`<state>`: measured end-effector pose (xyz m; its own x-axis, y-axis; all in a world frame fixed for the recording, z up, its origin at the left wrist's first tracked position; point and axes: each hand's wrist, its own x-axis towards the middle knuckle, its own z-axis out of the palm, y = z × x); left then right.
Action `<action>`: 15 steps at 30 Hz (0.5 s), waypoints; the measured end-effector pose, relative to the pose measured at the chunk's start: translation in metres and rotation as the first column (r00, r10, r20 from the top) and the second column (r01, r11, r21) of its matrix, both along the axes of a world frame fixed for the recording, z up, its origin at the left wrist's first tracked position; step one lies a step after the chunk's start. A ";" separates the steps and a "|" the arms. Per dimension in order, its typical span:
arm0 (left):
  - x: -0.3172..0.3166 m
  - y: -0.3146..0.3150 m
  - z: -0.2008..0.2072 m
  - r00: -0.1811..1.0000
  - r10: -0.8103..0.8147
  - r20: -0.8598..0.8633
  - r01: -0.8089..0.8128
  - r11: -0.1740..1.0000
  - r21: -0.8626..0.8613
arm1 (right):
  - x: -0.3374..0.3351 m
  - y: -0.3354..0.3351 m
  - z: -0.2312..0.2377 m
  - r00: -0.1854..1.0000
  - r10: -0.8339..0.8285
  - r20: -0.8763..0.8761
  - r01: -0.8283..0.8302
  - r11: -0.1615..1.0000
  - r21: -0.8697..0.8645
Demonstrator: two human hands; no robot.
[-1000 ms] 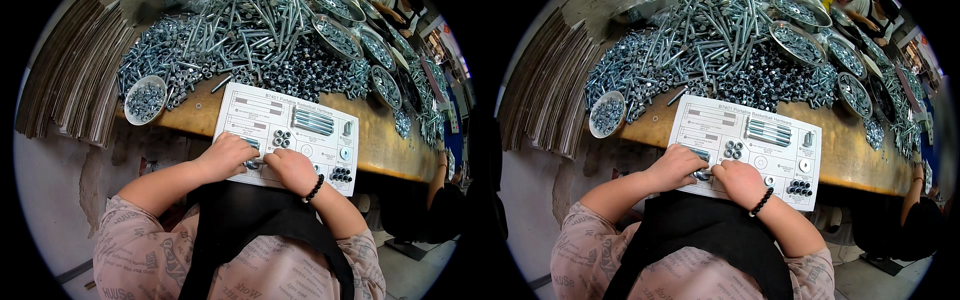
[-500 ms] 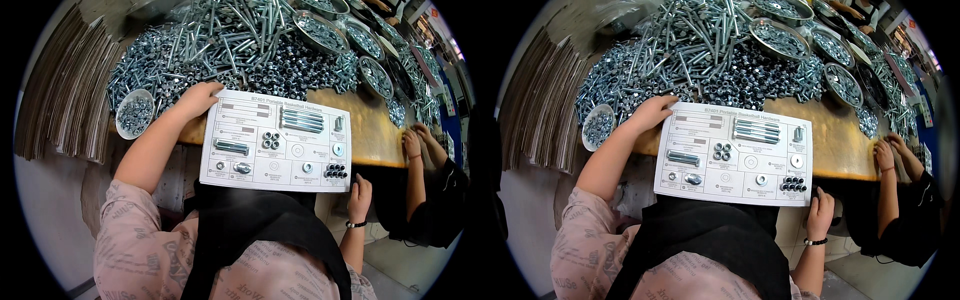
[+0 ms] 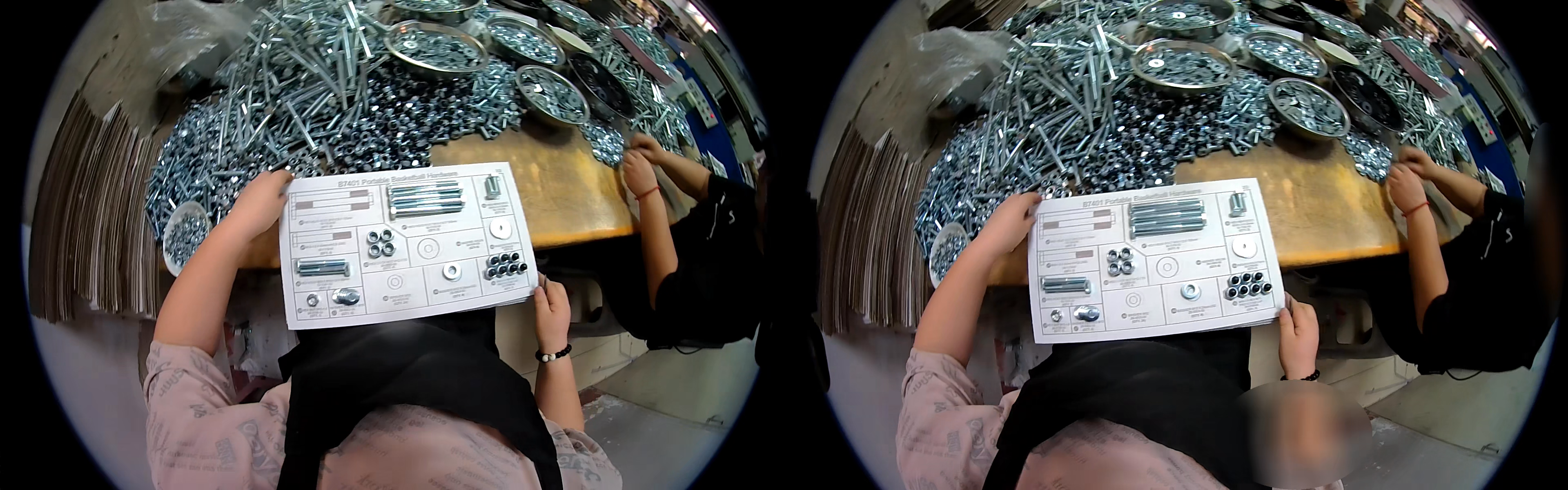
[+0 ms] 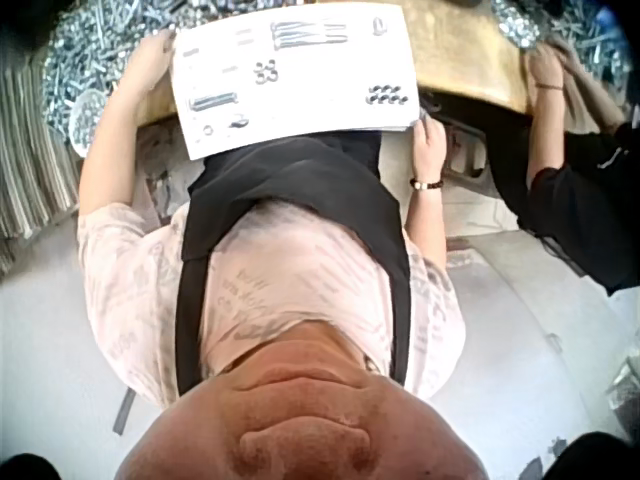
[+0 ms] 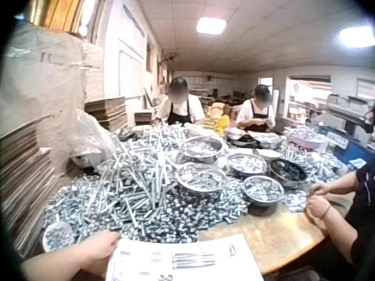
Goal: The person sorts metal fasteners from a large pile on a table into designated areas on a printed instruction sheet. They pick up bolts, nuts, and washers and place them into specific spots on the sheet, repeating the process throughout the clip.
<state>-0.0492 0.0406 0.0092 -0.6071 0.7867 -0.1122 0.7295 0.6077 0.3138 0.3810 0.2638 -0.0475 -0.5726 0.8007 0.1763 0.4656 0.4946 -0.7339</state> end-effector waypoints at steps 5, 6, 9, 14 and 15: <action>0.011 0.021 0.006 0.849 0.078 0.522 -0.194 0.966 0.171 | 0.012 0.011 -0.003 0.917 -0.307 -0.255 0.104 0.801 -0.590; 0.016 0.028 0.005 0.832 0.072 0.550 -0.197 0.965 0.172 | 0.015 0.018 -0.002 0.890 -0.354 -0.289 0.098 0.766 -0.636; 0.029 0.055 0.000 0.790 0.017 0.613 -0.188 0.958 0.216 | 0.026 0.043 -0.002 0.798 -0.487 -0.354 0.092 0.680 -0.727; 0.066 0.114 -0.004 0.726 0.030 0.687 -0.214 0.959 0.184 | 0.052 0.092 -0.012 0.649 -0.629 -0.427 0.187 0.676 -0.713; 0.070 0.126 -0.009 0.737 0.006 0.676 -0.189 0.962 0.197 | 0.061 0.104 -0.019 0.622 -0.650 -0.436 0.205 0.673 -0.711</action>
